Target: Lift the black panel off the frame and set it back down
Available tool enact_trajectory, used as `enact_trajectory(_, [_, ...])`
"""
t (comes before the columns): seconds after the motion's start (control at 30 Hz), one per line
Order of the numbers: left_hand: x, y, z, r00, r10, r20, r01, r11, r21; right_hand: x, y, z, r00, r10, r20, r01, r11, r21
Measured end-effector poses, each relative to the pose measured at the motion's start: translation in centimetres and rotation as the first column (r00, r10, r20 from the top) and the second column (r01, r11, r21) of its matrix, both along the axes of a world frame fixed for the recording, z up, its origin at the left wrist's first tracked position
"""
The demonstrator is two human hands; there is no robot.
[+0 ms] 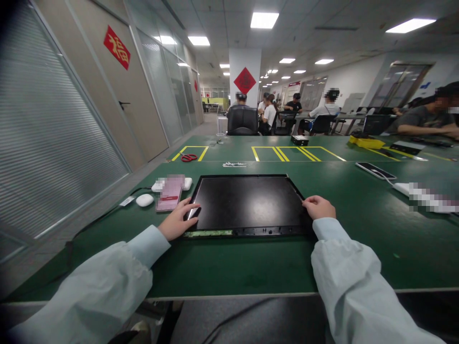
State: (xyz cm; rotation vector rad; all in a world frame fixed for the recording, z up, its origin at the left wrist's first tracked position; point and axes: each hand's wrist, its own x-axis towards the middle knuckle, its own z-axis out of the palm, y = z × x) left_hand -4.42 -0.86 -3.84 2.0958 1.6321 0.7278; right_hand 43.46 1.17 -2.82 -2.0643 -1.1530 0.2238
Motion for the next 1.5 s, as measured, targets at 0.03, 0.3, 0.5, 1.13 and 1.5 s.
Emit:
enact_trajectory(0.03, [0.0,0.0,0.0,1.000,-0.005,0.008,0.005,1.000,0.003,0.1,0.1,-0.2,1.000,0.005,0.003,-0.005,1.000,0.020])
enact_trajectory(0.3, [0.3,-0.2,0.5,0.999,0.013,0.041,-0.013,1.000,-0.008,1.1,0.7,-1.6,0.999,0.039,0.014,-0.040,0.996,0.081])
enact_trajectory(0.5, [0.1,0.0,0.3,1.000,0.022,-0.006,-0.022,1.000,0.004,1.3,0.6,-1.7,0.997,0.063,-0.049,-0.059,0.994,0.095])
enact_trajectory(1.13, [-0.6,0.6,-0.1,0.981,0.058,0.185,-0.060,0.998,0.002,0.8,0.3,-1.1,0.996,0.065,-0.058,-0.060,0.995,0.082])
enact_trajectory(1.5, [-0.1,0.3,1.0,0.755,0.089,0.650,0.029,0.985,-0.168,0.9,0.4,-1.3,0.996,0.076,-0.048,-0.069,0.989,0.133])
